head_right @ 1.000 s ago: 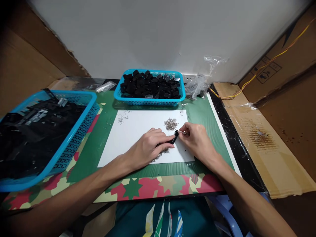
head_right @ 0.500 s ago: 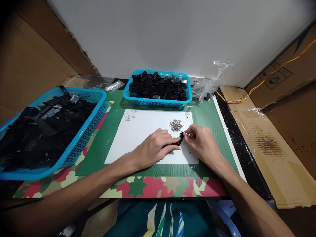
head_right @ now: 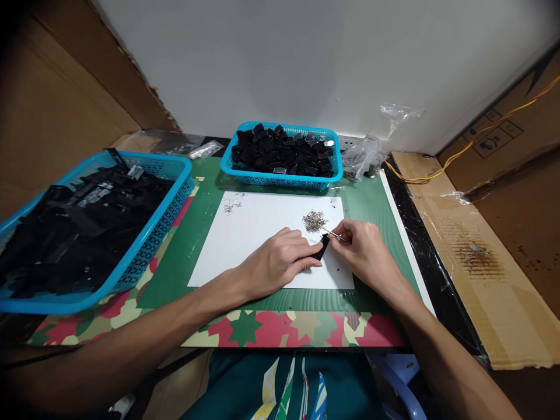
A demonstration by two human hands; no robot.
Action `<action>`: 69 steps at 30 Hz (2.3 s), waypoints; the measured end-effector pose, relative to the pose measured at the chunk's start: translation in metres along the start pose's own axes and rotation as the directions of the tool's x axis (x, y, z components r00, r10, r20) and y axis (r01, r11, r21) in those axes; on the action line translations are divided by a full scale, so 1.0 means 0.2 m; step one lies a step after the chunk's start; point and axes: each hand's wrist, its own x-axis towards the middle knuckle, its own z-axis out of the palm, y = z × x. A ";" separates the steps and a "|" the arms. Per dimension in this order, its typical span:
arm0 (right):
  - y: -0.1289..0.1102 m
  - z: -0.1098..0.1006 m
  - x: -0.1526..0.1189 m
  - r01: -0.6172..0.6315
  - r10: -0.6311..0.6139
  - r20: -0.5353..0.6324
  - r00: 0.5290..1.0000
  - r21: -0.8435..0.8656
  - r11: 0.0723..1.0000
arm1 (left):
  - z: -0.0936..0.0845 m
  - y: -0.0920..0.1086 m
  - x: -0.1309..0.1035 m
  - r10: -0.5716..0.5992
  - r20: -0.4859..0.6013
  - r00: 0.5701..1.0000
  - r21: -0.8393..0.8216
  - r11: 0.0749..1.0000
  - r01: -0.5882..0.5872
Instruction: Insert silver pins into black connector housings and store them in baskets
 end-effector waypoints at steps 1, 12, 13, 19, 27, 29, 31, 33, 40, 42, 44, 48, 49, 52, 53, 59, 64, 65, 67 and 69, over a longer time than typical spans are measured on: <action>0.00 0.00 0.00 -0.002 0.002 0.003 1.000 -0.003 1.000 | 0.00 0.00 0.00 0.001 0.000 1.000 0.005 1.000 -0.001; 0.00 0.00 0.00 -0.009 0.009 -0.014 1.000 -0.005 1.000 | 0.01 -0.01 0.00 0.037 -0.013 0.999 0.037 0.999 -0.037; 0.00 0.00 0.00 -0.008 0.008 -0.016 1.000 -0.005 1.000 | 0.01 -0.01 0.00 0.033 -0.013 0.999 0.033 0.999 -0.033; 0.00 0.01 -0.01 0.007 -0.008 -0.024 1.000 -0.048 0.999 | 0.02 -0.01 0.00 0.009 -0.016 1.000 -0.015 1.000 -0.009; 0.01 0.02 -0.02 0.009 -0.009 0.007 1.000 -0.034 0.999 | 0.02 -0.01 0.00 -0.005 -0.021 1.000 -0.046 0.999 0.004; 0.02 0.02 -0.01 -0.012 0.012 0.021 1.000 -0.005 1.000 | 0.02 -0.01 0.00 -0.004 -0.018 1.000 -0.047 0.999 0.003; 0.03 0.01 -0.01 -0.033 0.032 0.036 0.999 0.028 0.999 | 0.02 -0.01 0.00 -0.008 -0.017 1.000 -0.053 0.999 0.007; 0.04 0.00 0.00 -0.039 0.037 0.066 0.997 0.041 0.998 | 0.02 -0.01 0.00 -0.014 -0.020 1.000 -0.062 0.998 0.012; 0.04 -0.03 0.01 -0.037 0.033 0.125 0.992 0.027 0.999 | 0.02 -0.01 0.00 -0.022 -0.027 0.999 -0.066 0.998 0.021; 0.04 -0.03 0.01 -0.044 0.040 0.117 0.992 0.037 0.998 | 0.01 -0.01 0.00 -0.021 -0.028 0.999 -0.064 0.998 0.019; 0.04 -0.03 0.01 -0.049 0.045 0.102 0.994 0.039 0.998 | 0.01 -0.01 0.01 -0.019 -0.020 1.000 -0.067 0.998 0.017; 0.05 -0.04 0.02 -0.058 0.054 0.087 0.995 0.051 0.997 | -0.01 0.00 0.01 -0.015 -0.005 1.000 -0.067 0.998 0.015; 0.06 -0.05 0.03 -0.063 0.058 0.084 0.995 0.060 0.996 | -0.01 0.00 0.01 -0.021 -0.003 1.000 -0.072 0.997 0.021; 0.05 -0.08 0.03 -0.093 0.078 0.103 0.992 0.147 0.985 | -0.01 0.01 0.01 -0.060 -0.034 0.998 -0.139 0.989 0.054; 0.04 -0.09 0.02 -0.118 0.093 0.129 0.987 0.206 0.971 | -0.01 0.01 0.02 -0.082 -0.062 0.995 -0.180 0.981 0.070; -0.02 -0.11 -0.01 -0.271 0.113 0.304 0.946 0.552 0.788 | -0.06 0.04 0.04 -0.364 -0.107 0.925 -0.491 0.828 0.269; -0.03 -0.09 -0.02 -0.246 0.058 0.307 0.950 0.622 0.743 | -0.09 0.04 0.05 -0.400 -0.063 0.914 -0.590 0.754 0.289; -0.03 -0.09 -0.01 -0.237 0.053 0.300 0.952 0.621 0.747 | -0.09 0.05 0.05 -0.390 -0.059 0.919 -0.593 0.754 0.282; -0.03 -0.08 -0.01 -0.224 0.050 0.290 0.956 0.608 0.761 | -0.09 0.05 0.05 -0.361 -0.049 0.931 -0.580 0.770 0.268; -0.03 -0.08 -0.02 -0.219 0.050 0.285 0.957 0.601 0.769 | -0.09 0.06 0.06 -0.332 -0.043 0.942 -0.551 0.795 0.255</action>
